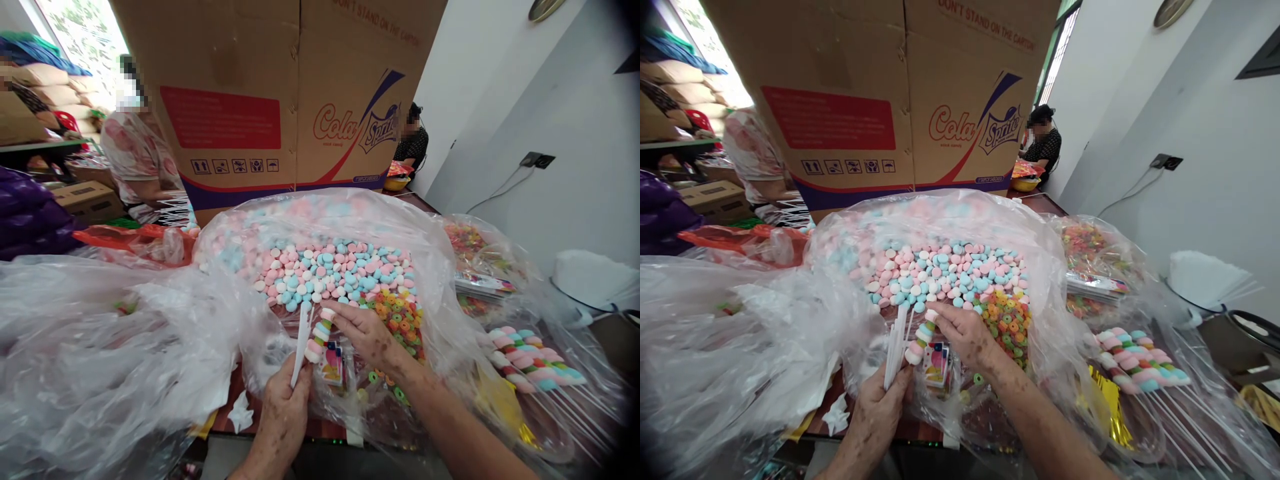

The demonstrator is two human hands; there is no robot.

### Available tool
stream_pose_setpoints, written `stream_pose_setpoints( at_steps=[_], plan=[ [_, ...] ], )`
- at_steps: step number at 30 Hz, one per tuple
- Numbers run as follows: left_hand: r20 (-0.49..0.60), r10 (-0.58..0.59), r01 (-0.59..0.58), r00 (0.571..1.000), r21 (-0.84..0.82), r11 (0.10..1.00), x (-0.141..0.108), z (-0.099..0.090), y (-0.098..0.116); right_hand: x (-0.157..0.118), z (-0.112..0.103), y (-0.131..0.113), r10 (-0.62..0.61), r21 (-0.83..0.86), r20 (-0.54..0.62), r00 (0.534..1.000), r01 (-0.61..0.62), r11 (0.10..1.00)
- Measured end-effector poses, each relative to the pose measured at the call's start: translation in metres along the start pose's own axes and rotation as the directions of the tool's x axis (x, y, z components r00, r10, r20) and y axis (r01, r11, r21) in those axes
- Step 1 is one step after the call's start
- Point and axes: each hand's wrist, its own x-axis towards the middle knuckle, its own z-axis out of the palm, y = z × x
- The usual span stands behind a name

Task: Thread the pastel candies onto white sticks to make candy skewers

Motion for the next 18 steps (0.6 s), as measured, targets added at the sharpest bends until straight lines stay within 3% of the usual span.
stream_pose_setpoints(
  at_steps=[3, 5, 18],
  plan=[
    [-0.02, 0.021, -0.021, 1.0, 0.008, 1.0, 0.0, 0.0, 0.0, -0.003, 0.005, 0.003, -0.18, -0.106, 0.026, 0.983, 0.181, 0.978],
    [-0.037, 0.043, -0.042, 0.998, 0.016, 0.999, 0.001, -0.001, -0.002, -0.005, 0.007, 0.004, -0.223, -0.124, 0.03, 0.974, 0.225, 0.966],
    [-0.073, -0.043, 0.03, 0.996, -0.182, 0.983, 0.005, 0.002, -0.032, -0.018, 0.012, 0.0, -0.207, -0.154, -0.032, 0.978, 0.2, 0.968]
  ],
)
